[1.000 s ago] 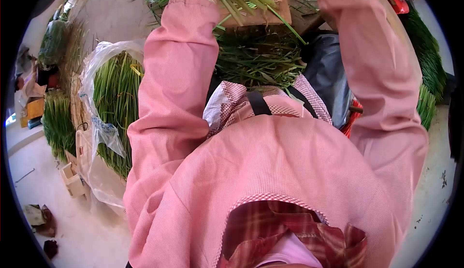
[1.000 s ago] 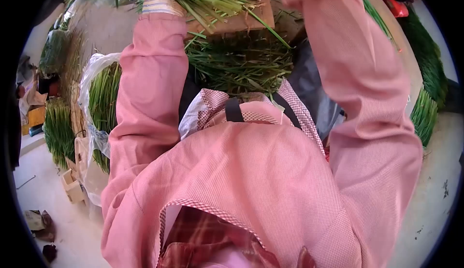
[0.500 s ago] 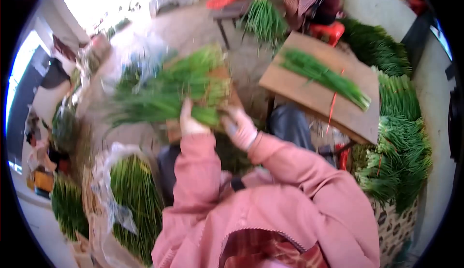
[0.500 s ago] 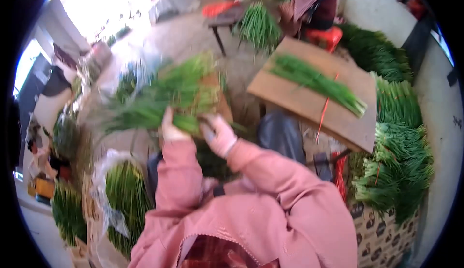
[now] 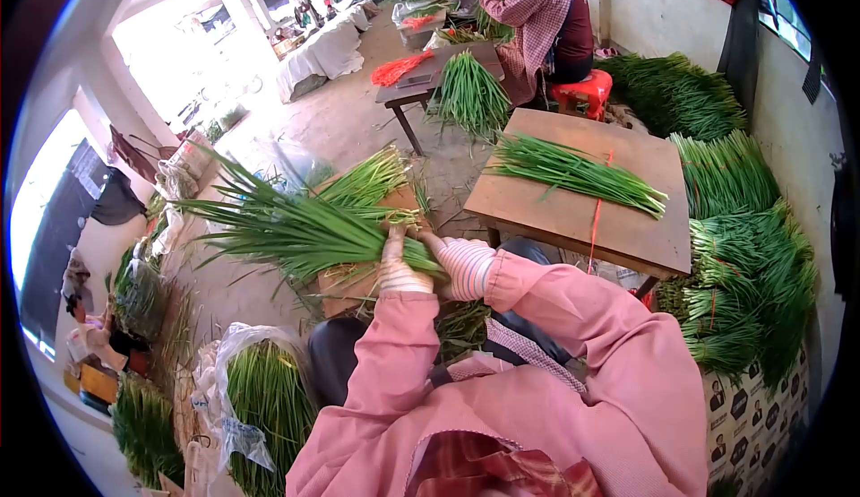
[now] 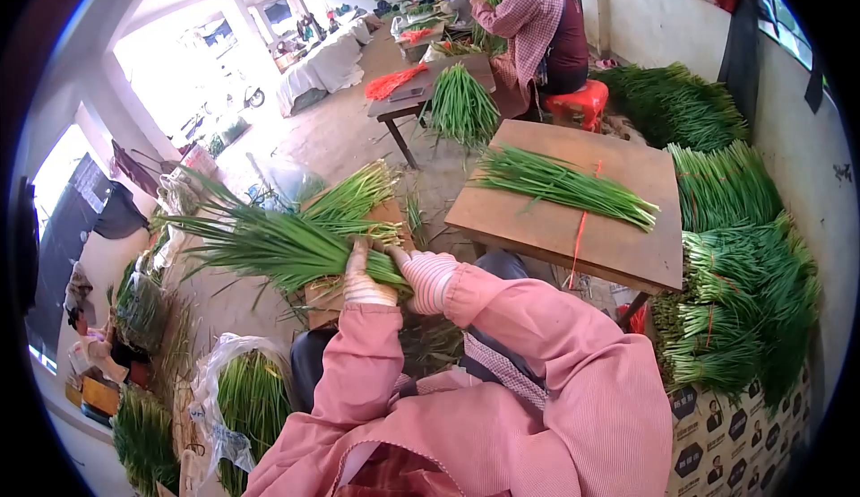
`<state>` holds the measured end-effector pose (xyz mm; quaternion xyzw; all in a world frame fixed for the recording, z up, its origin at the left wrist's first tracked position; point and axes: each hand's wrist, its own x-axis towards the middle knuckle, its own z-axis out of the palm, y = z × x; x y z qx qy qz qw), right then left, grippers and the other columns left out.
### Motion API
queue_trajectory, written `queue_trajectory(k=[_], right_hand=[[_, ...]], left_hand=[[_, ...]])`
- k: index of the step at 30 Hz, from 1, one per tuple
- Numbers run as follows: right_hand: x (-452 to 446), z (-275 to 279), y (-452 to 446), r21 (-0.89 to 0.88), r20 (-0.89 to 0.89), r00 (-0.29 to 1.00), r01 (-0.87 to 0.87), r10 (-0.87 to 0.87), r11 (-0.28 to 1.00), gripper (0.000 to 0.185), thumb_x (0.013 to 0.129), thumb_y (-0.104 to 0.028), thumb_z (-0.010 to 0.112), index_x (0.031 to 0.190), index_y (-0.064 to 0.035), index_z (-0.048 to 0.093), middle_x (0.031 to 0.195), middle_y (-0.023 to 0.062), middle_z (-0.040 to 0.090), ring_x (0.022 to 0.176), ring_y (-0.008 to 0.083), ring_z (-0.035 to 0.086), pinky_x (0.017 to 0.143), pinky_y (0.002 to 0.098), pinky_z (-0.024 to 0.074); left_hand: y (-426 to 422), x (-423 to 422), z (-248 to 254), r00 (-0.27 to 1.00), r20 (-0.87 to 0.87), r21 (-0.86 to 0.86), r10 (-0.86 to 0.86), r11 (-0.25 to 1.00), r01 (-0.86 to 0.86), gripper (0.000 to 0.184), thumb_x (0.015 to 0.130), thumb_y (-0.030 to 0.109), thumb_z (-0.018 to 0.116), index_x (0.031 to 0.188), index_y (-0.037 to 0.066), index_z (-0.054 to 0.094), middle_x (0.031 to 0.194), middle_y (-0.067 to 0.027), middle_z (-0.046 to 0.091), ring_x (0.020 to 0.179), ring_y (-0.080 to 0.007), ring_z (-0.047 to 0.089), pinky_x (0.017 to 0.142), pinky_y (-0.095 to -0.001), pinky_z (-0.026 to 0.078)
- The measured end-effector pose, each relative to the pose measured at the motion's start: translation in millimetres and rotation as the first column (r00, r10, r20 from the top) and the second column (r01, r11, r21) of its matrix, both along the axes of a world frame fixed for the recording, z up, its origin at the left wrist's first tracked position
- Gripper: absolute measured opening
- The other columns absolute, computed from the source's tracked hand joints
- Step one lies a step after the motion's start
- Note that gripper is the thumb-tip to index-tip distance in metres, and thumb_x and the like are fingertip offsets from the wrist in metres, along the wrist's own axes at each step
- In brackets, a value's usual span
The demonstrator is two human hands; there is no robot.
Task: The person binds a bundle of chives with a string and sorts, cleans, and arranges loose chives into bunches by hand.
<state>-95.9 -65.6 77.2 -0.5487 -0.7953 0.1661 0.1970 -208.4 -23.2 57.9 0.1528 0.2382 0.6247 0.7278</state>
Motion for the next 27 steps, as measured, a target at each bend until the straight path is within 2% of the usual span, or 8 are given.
queue_trajectory(k=[5, 8, 13, 19, 21, 24, 26, 27], right_hand=[[38, -23, -3, 0.196, -0.169, 0.986, 0.042, -0.009, 0.980, 0.065, 0.064, -0.013, 0.061, 0.119, -0.0008, 0.028, 0.089, 0.0228, 0.054, 0.079, 0.0359, 0.055, 0.067, 0.0396, 0.0453], [66, -8, -30, 0.121, 0.036, 0.989, 0.139, -0.144, 0.983, 0.064, 0.067, -0.008, 0.057, 0.123, -0.0076, 0.026, 0.084, 0.0201, 0.055, 0.075, 0.0351, 0.056, 0.063, 0.0403, 0.0453], [130, -31, -91, -0.122, 0.240, 0.967, 0.117, -0.085, 0.986, 0.068, 0.066, -0.009, 0.056, 0.127, -0.0162, 0.027, 0.078, 0.0184, 0.056, 0.068, 0.0340, 0.056, 0.058, 0.0405, 0.0448], [180, -65, -157, -0.391, -0.014, 0.999, 0.042, -0.052, 0.919, 0.067, 0.061, 0.011, 0.055, 0.122, -0.0108, 0.035, 0.094, 0.0097, 0.059, 0.085, 0.0153, 0.057, 0.072, 0.0269, 0.0463], [183, -51, -150, -0.470, 0.018, 0.989, 0.140, -0.149, 0.872, 0.068, 0.063, 0.020, 0.048, 0.122, -0.0115, 0.037, 0.097, 0.0060, 0.057, 0.085, 0.0132, 0.056, 0.073, 0.0204, 0.0460], [204, -39, -116, -0.157, 0.212, 0.958, 0.227, -0.191, 0.961, 0.059, 0.065, -0.002, 0.057, 0.119, -0.0145, 0.037, 0.089, 0.0157, 0.058, 0.075, 0.0289, 0.058, 0.065, 0.0355, 0.0461], [237, -28, -75, -0.231, -0.090, 0.906, 0.385, -0.413, 0.894, 0.054, 0.066, -0.001, 0.058, 0.116, -0.0127, 0.042, 0.089, 0.0106, 0.059, 0.076, 0.0231, 0.057, 0.066, 0.0327, 0.0462], [257, -21, -49, -0.530, -0.521, 0.543, 0.398, -0.658, 0.748, 0.051, 0.067, 0.000, 0.059, 0.115, -0.0118, 0.044, 0.089, 0.0081, 0.059, 0.077, 0.0202, 0.056, 0.066, 0.0313, 0.0462]], left_hand=[[-9, 35, 2, 0.989, 0.135, 0.083, -0.057, 0.995, 0.046, 0.022, 0.075, 0.008, 0.059, 0.095, 0.009, 0.051, 0.090, -0.0053, 0.056, 0.081, -0.0238, 0.054, 0.076, -0.0391, 0.044], [-5, 34, -14, 0.970, 0.018, 0.027, -0.242, 0.970, 0.241, 0.022, 0.073, 0.007, 0.060, 0.094, 0.007, 0.053, 0.091, -0.0081, 0.057, 0.085, -0.0260, 0.055, 0.081, -0.0441, 0.043], [7, 16, -24, 0.986, 0.015, -0.196, -0.165, 0.967, 0.164, 0.023, 0.075, 0.017, 0.059, 0.095, 0.007, 0.056, 0.088, -0.0080, 0.059, 0.083, -0.0258, 0.055, 0.075, -0.0447, 0.046], [37, 11, -65, 0.971, -0.171, -0.281, -0.165, 0.953, 0.113, 0.016, 0.083, 0.025, 0.047, 0.079, 0.010, 0.053, 0.070, -0.0041, 0.053, 0.064, -0.0187, 0.050, 0.060, -0.0346, 0.045], [70, -4, -101, 0.930, 0.065, -0.155, -0.361, 0.917, 0.367, 0.018, 0.084, 0.025, 0.044, 0.084, 0.009, 0.054, 0.075, -0.0061, 0.053, 0.068, -0.0184, 0.050, 0.061, -0.0341, 0.044], [84, 32, -44, 0.949, -0.292, -0.218, -0.119, 0.974, 0.055, 0.021, 0.084, 0.022, 0.043, 0.092, 0.006, 0.054, 0.085, -0.0084, 0.054, 0.077, -0.0203, 0.052, 0.068, -0.0372, 0.047], [118, 53, -11, 0.962, -0.273, -0.042, 0.020, 0.999, -0.033, 0.023, 0.085, 0.019, 0.041, 0.097, 0.003, 0.053, 0.090, -0.0101, 0.055, 0.082, -0.0226, 0.054, 0.074, -0.0415, 0.048], [133, 65, 17, 0.976, -0.217, -0.044, 0.013, 0.999, -0.023, 0.024, 0.085, 0.019, 0.040, 0.098, 0.004, 0.053, 0.095, -0.0116, 0.056, 0.084, -0.0239, 0.056, 0.076, -0.0427, 0.047]])
